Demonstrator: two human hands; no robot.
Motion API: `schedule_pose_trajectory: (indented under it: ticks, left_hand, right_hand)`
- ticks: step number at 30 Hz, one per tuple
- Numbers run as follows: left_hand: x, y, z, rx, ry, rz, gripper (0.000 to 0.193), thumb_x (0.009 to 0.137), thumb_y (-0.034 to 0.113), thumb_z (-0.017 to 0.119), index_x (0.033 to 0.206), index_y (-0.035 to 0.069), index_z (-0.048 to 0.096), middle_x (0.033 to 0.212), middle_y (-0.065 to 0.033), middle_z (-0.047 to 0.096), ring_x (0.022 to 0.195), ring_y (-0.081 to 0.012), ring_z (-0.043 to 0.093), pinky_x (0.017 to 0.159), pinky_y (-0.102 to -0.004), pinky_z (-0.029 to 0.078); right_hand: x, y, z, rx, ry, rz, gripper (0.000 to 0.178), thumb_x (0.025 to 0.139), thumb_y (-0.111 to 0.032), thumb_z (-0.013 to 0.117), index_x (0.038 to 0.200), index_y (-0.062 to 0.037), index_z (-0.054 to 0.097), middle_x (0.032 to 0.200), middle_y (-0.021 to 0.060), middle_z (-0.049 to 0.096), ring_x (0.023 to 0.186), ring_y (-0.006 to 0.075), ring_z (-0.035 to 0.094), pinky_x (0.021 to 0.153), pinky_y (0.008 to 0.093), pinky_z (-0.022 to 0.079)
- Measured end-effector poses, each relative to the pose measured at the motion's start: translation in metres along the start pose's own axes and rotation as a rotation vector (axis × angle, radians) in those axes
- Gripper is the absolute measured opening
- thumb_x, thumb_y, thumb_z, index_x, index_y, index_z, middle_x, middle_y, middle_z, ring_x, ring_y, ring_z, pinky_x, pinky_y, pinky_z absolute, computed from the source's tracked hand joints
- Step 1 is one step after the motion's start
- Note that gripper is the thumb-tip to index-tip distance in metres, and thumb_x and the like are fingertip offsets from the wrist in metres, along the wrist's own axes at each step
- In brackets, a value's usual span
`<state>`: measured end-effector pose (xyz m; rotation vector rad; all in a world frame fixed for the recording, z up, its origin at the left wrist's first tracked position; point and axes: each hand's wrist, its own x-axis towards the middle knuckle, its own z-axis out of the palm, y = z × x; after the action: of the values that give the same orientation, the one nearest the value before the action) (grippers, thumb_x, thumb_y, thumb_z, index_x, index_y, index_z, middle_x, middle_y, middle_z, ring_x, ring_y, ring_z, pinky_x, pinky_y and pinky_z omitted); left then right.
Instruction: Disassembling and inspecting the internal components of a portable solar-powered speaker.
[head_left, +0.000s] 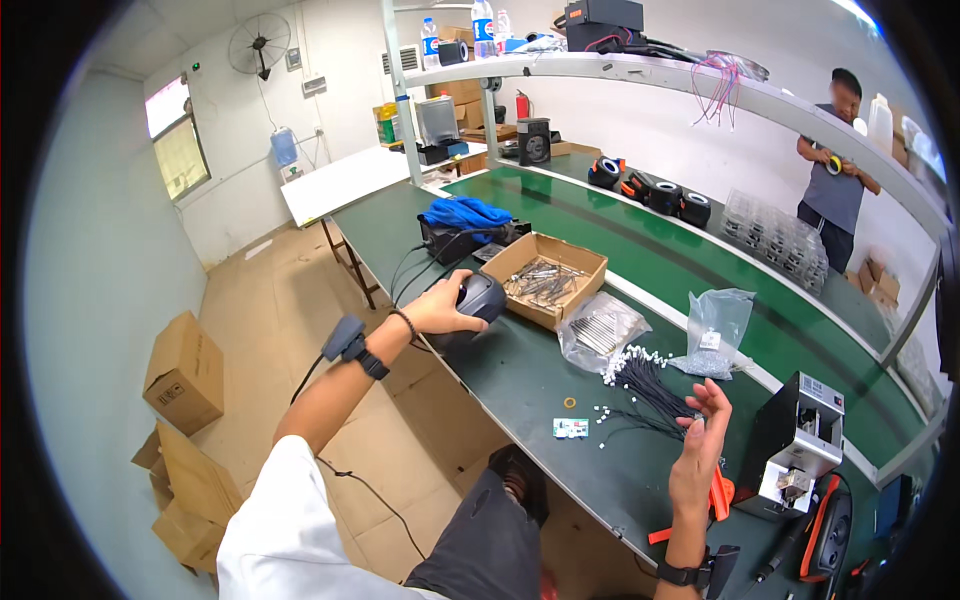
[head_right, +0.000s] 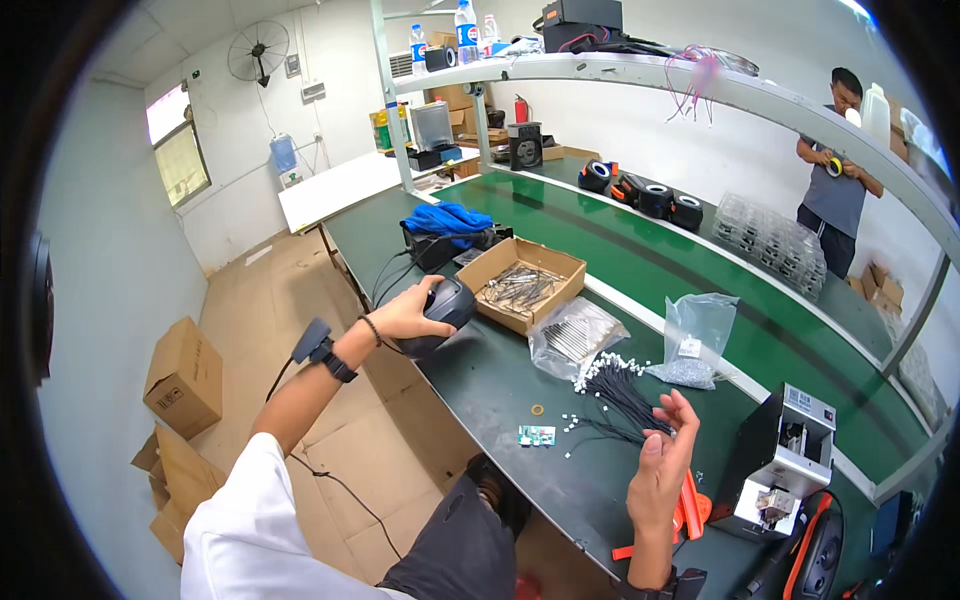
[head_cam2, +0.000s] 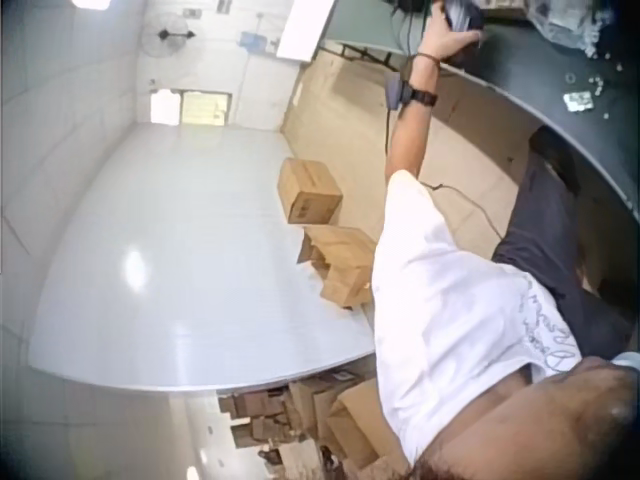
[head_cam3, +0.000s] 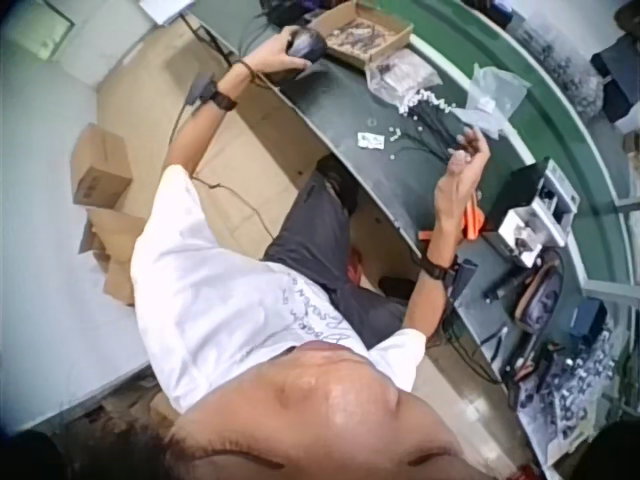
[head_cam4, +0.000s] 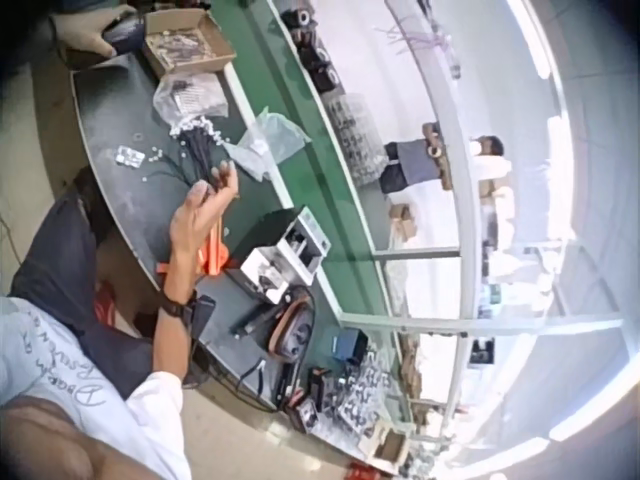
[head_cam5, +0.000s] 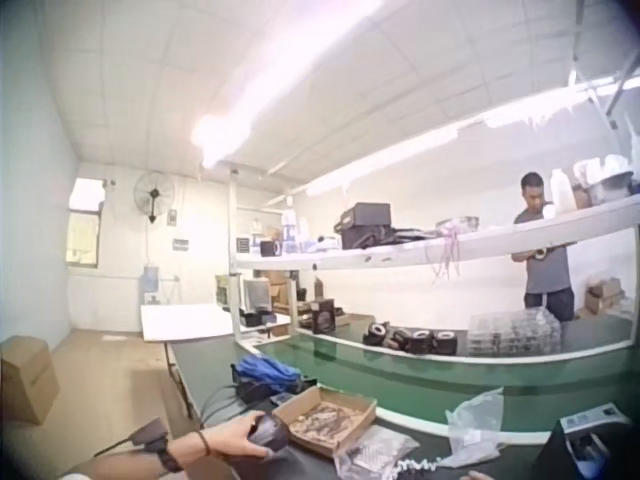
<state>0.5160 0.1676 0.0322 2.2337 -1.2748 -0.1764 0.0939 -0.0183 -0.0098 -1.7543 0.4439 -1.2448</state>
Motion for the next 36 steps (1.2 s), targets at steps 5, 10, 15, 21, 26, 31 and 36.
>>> schedule_pose_trajectory:
  ticks: [5,10,15,21,26,31,36]
  left_hand:
    - [0.024,-0.030,0.017,0.386,-0.013,-0.175,0.114,0.065,0.055,0.087,0.155,0.011,0.032,0.130,-0.0316,0.056,0.121,-0.0460,0.059,0.105,-0.0481,0.048]
    - [0.022,-0.027,0.023,0.380,-0.054,-0.206,0.122,0.064,0.060,0.086,0.158,0.012,0.024,0.137,-0.0340,0.051,0.124,-0.0490,0.056,0.107,-0.0522,0.046]
    - [0.000,-0.016,0.019,0.381,0.219,-0.158,0.134,0.061,0.070,0.085,0.161,0.010,0.018,0.143,-0.0308,0.048,0.135,-0.0509,0.044,0.113,-0.0561,0.036]
    - [-0.087,0.079,0.055,0.061,0.680,0.329,0.060,0.088,0.023,0.071,0.137,-0.002,0.047,0.132,-0.0239,0.055,0.125,-0.0405,0.052,0.108,-0.0465,0.040]
    - [-0.149,0.168,0.118,-0.250,0.195,0.540,0.053,0.084,0.009,0.073,0.132,0.000,0.054,0.131,-0.0211,0.058,0.124,-0.0372,0.055,0.109,-0.0429,0.041]
    - [-0.171,0.211,0.171,-0.399,0.018,0.623,0.049,0.081,0.007,0.077,0.126,0.000,0.058,0.127,-0.0206,0.063,0.117,-0.0353,0.061,0.103,-0.0416,0.046]
    - [-0.166,0.271,0.230,-0.449,-0.202,0.661,0.056,0.075,0.014,0.086,0.122,0.003,0.058,0.114,-0.0153,0.061,0.104,-0.0284,0.062,0.093,-0.0368,0.050]
  right_hand:
    - [0.002,0.007,-0.006,-0.071,0.005,-0.013,0.058,0.107,-0.044,0.043,0.146,-0.0004,0.044,0.136,0.0147,0.054,0.118,0.0220,0.054,0.093,0.0343,0.048]
    - [0.002,0.009,-0.009,-0.045,0.002,-0.008,0.054,0.106,-0.038,0.051,0.143,0.0005,0.047,0.133,0.0155,0.055,0.117,0.0243,0.054,0.098,0.0377,0.046]
    - [0.000,0.006,-0.008,-0.051,-0.007,-0.011,0.058,0.104,-0.044,0.054,0.142,-0.0005,0.048,0.132,0.0147,0.056,0.115,0.0237,0.056,0.095,0.0367,0.046]
    - [0.001,-0.006,-0.017,0.073,0.099,-0.061,0.043,0.103,-0.029,0.053,0.134,0.0012,0.053,0.123,0.0117,0.060,0.106,0.0195,0.059,0.089,0.0326,0.049]
    - [-0.055,-0.061,-0.055,0.181,0.247,-0.085,0.040,0.104,-0.032,0.054,0.122,0.0040,0.053,0.106,0.0132,0.063,0.089,0.0170,0.062,0.082,0.0312,0.051]
    - [-0.150,-0.097,-0.092,0.088,0.430,0.017,0.047,0.096,-0.039,0.066,0.114,0.0024,0.052,0.082,0.0144,0.061,0.074,0.0211,0.062,0.069,0.0318,0.051]
    - [-0.244,-0.100,-0.174,-0.139,0.900,0.133,0.024,0.101,-0.022,0.056,0.111,-0.0008,0.054,0.081,0.0092,0.057,0.070,0.0151,0.056,0.065,0.0277,0.047]
